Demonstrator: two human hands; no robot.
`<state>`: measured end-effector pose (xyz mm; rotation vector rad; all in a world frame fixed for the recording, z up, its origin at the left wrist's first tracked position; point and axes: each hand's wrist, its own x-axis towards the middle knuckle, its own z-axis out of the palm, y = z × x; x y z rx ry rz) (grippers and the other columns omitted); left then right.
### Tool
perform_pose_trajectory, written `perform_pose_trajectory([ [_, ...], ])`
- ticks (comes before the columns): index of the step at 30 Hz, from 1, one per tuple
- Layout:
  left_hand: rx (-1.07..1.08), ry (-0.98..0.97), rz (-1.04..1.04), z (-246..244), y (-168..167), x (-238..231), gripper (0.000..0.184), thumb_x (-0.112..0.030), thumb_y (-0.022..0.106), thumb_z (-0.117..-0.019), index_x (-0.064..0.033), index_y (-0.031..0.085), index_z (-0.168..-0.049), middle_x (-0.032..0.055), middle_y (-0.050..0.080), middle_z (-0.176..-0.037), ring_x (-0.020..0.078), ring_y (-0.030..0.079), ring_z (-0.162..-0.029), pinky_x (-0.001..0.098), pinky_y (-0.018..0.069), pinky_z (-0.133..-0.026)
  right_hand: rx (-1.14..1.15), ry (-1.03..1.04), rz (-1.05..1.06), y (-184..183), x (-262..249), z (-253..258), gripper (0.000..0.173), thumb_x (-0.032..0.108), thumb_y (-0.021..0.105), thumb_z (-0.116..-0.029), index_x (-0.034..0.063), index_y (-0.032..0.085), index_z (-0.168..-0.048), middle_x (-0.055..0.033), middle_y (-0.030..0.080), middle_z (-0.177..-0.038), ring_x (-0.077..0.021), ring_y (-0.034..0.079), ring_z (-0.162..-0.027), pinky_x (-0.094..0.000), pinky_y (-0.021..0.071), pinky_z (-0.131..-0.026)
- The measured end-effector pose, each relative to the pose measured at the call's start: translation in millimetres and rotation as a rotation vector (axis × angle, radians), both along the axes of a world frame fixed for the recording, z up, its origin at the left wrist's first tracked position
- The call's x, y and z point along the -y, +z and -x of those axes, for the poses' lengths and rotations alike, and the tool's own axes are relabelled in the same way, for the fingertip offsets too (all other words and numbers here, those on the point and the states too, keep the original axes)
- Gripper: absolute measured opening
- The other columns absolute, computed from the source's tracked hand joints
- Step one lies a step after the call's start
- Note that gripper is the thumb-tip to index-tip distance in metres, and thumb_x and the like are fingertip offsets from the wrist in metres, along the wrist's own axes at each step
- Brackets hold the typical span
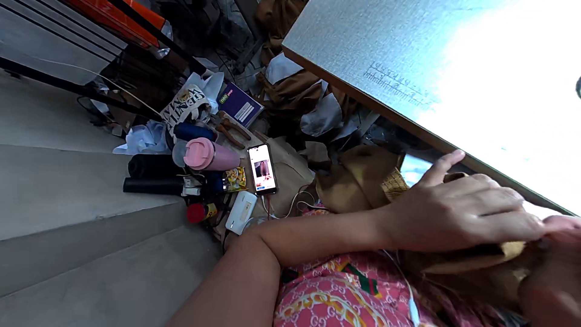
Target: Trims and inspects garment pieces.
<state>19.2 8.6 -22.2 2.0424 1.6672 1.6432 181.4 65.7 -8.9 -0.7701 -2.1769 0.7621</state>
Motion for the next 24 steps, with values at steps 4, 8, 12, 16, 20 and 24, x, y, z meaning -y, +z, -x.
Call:
perform_pose_trajectory([
  [4,-0.039,0.190,0.141,8,2,-4,0.010,0.001,0.068,-0.0864,-0.0030,0.077,-0.088,0.0110,0.074,-0.087,0.0271,0.071,-0.091,0.0603,0.0403,-0.105,0.010,0.042,0.203,6,13,10,0.017,0.012,0.047,-0.1074,-0.0032,0.053,-0.105,0.0024,0.062,-0.091,0.0101,0.057,-0.089,-0.0105,0.0484,-0.082],
  [8,0.045,0.468,0.207,57,4,-28,0.014,0.004,0.061,-0.0905,0.0018,0.075,-0.088,0.0150,0.073,-0.086,0.0305,0.070,-0.088,0.0577,0.0438,-0.097,0.076,0.231,0.379,7,50,16,0.016,0.018,0.049,-0.1056,0.0037,0.056,-0.103,-0.0002,0.062,-0.082,0.0062,0.058,-0.076,-0.0087,0.0487,-0.071],
  [12,0.202,0.433,0.228,70,13,-39,0.010,0.000,0.057,-0.0920,0.0022,0.067,-0.096,0.0141,0.066,-0.086,0.0274,0.064,-0.086,0.0486,0.0475,-0.080,0.078,0.056,-0.091,-19,47,25,0.041,0.047,0.064,-0.0994,0.0105,0.051,-0.111,-0.0125,0.055,-0.110,-0.0146,0.059,-0.094,-0.0207,0.0481,-0.077],
  [16,0.230,0.290,0.297,55,18,-43,0.011,0.002,0.062,-0.0891,0.0002,0.071,-0.095,0.0108,0.063,-0.083,0.0222,0.062,-0.076,0.0415,0.0477,-0.068,0.125,-0.153,-0.394,-22,22,38,0.046,0.041,0.069,-0.0975,0.0081,0.049,-0.122,-0.0202,0.055,-0.124,-0.0260,0.063,-0.104,-0.0320,0.0522,-0.081],
  [20,0.307,-0.077,0.464,72,27,-33,0.008,-0.001,0.069,-0.0862,0.0020,0.072,-0.092,0.0091,0.066,-0.085,0.0152,0.064,-0.080,0.0331,0.0530,-0.071,-0.090,-0.044,-0.030,24,-17,18,0.015,0.020,0.059,-0.1033,0.0083,0.068,-0.107,-0.0006,0.071,-0.096,-0.0040,0.066,-0.083,-0.0191,0.0541,-0.073],
  [24,0.766,-0.872,0.809,89,28,-8,0.006,-0.002,0.064,-0.0887,0.0021,0.066,-0.093,-0.0041,0.067,-0.076,-0.0030,0.064,-0.071,0.0173,0.0554,-0.067,0.053,-0.077,0.192,53,-69,-17,0.018,0.030,0.061,-0.1004,0.0152,0.061,-0.111,0.0115,0.062,-0.091,0.0051,0.060,-0.078,-0.0162,0.0523,-0.070],
])
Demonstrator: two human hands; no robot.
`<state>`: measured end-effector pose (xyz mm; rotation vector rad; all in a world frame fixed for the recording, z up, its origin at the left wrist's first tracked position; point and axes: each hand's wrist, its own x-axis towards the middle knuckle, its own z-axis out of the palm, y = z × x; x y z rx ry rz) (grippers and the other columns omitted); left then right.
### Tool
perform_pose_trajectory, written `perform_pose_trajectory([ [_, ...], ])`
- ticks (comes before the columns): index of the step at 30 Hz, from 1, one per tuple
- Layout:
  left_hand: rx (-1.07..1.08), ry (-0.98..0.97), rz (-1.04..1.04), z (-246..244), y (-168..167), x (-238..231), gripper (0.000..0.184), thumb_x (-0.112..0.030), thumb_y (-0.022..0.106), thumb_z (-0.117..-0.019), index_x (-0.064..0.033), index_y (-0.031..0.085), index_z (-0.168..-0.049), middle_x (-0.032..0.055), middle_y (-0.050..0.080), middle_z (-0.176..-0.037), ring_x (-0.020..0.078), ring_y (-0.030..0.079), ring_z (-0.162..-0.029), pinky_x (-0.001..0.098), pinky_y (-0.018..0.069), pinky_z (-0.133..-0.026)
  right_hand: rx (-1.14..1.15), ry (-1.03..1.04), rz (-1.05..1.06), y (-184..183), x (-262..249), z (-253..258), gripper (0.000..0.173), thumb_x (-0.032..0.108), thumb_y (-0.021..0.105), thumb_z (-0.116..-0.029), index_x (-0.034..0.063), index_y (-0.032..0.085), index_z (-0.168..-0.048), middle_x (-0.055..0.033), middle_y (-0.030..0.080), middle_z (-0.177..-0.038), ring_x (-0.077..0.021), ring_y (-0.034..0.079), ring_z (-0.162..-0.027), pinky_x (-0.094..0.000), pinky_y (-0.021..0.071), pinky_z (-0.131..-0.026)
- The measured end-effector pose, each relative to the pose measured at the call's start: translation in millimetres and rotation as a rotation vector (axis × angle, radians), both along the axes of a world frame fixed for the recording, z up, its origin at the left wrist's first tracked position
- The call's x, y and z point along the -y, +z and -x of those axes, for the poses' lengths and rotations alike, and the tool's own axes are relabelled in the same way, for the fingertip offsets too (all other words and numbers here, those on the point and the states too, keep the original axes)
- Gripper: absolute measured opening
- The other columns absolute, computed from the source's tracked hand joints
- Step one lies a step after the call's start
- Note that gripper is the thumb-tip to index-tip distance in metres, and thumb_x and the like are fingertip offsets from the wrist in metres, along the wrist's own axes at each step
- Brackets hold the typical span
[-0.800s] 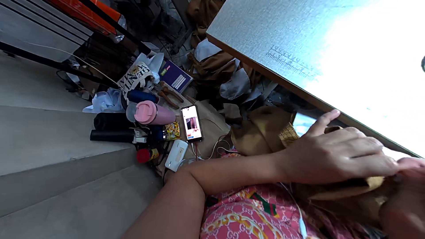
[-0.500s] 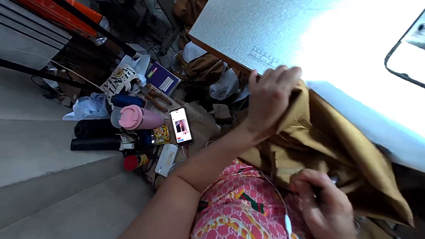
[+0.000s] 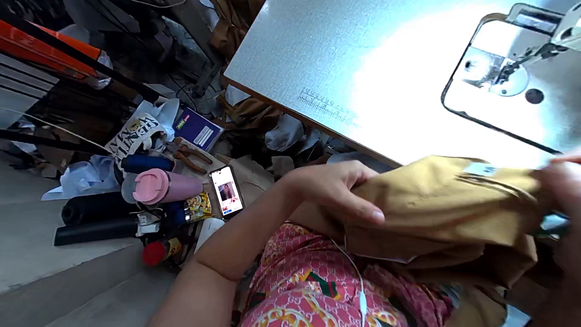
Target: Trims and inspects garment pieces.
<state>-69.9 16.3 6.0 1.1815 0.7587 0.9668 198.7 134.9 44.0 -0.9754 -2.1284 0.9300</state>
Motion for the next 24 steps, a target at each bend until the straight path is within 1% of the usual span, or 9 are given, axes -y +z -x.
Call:
perform_pose_trajectory([
  [1,0.076,-0.046,0.079,-3,-1,3,0.007,-0.003,0.064,-0.0901,0.0014,0.065,-0.095,-0.0056,0.068,-0.078,-0.0034,0.066,-0.073,0.0173,0.0565,-0.069,0.190,-0.002,-0.065,0,-5,9,0.021,0.029,0.056,-0.1019,0.0096,0.062,-0.109,0.0042,0.061,-0.090,0.0001,0.058,-0.074,-0.0212,0.0509,-0.066],
  [3,0.099,0.033,0.272,-12,2,5,0.012,-0.001,0.062,-0.0924,0.0013,0.062,-0.104,-0.0031,0.069,-0.083,-0.0003,0.067,-0.077,0.0200,0.0578,-0.074,0.452,0.003,-0.134,-5,-5,29,0.026,0.017,0.052,-0.1046,-0.0048,0.064,-0.111,-0.0235,0.064,-0.097,-0.0368,0.064,-0.079,-0.0572,0.0506,-0.067],
  [5,0.090,0.145,0.364,-18,0,4,0.019,-0.002,0.061,-0.0953,0.0008,0.060,-0.114,-0.0013,0.069,-0.089,0.0014,0.067,-0.081,0.0213,0.0578,-0.077,0.497,-0.004,-0.208,-9,-3,29,0.036,0.016,0.042,-0.1074,-0.0107,0.059,-0.123,-0.0352,0.057,-0.116,-0.0529,0.061,-0.099,-0.0688,0.0484,-0.079],
  [7,0.087,0.211,0.390,-22,-1,5,0.019,-0.004,0.060,-0.0984,0.0007,0.060,-0.117,-0.0002,0.069,-0.091,0.0018,0.067,-0.082,0.0210,0.0580,-0.077,0.387,-0.005,-0.274,-8,4,18,0.048,0.031,0.036,-0.1114,-0.0093,0.054,-0.131,-0.0327,0.059,-0.119,-0.0428,0.063,-0.104,-0.0566,0.0515,-0.087],
  [9,0.072,0.240,0.374,-26,2,5,0.017,-0.003,0.060,-0.0988,0.0012,0.061,-0.115,0.0002,0.069,-0.088,0.0015,0.067,-0.079,0.0201,0.0579,-0.075,0.322,0.037,-0.337,-3,16,14,0.061,0.051,0.035,-0.1096,-0.0043,0.052,-0.129,-0.0210,0.064,-0.087,-0.0270,0.065,-0.073,-0.0440,0.0530,-0.062],
  [11,0.049,0.248,0.326,-28,8,4,0.013,-0.001,0.060,-0.0972,0.0018,0.062,-0.110,-0.0006,0.068,-0.085,0.0003,0.067,-0.077,0.0192,0.0576,-0.073,0.368,0.142,-0.377,6,29,20,0.079,0.071,0.028,-0.1024,-0.0012,0.051,-0.126,-0.0127,0.055,-0.069,-0.0242,0.053,-0.052,-0.0420,0.0398,-0.043],
  [13,0.025,0.255,0.268,-29,13,4,0.011,0.000,0.061,-0.0953,0.0027,0.063,-0.106,-0.0015,0.068,-0.083,-0.0009,0.066,-0.076,0.0183,0.0570,-0.073,0.422,0.213,-0.457,10,37,28,0.073,0.062,0.020,-0.1067,0.0009,0.057,-0.120,-0.0132,0.056,-0.071,-0.0279,0.055,-0.053,-0.0431,0.0355,-0.042],
  [16,0.043,0.255,0.227,-29,15,6,0.010,0.001,0.062,-0.0934,0.0023,0.063,-0.103,-0.0026,0.068,-0.083,-0.0018,0.066,-0.076,0.0179,0.0568,-0.073,0.410,0.211,-0.533,7,44,34,0.041,0.030,0.036,-0.1079,-0.0006,0.063,-0.107,-0.0168,0.059,-0.077,-0.0315,0.055,-0.056,-0.0433,0.0334,-0.045],
  [24,0.027,0.254,0.183,-31,18,8,0.006,0.003,0.062,-0.0928,0.0019,0.065,-0.097,-0.0036,0.068,-0.078,-0.0029,0.065,-0.073,0.0166,0.0560,-0.070,0.401,0.150,-0.582,5,51,35,0.037,0.029,0.044,-0.1053,-0.0013,0.065,-0.100,-0.0174,0.058,-0.073,-0.0316,0.052,-0.052,-0.0418,0.0309,-0.044],
])
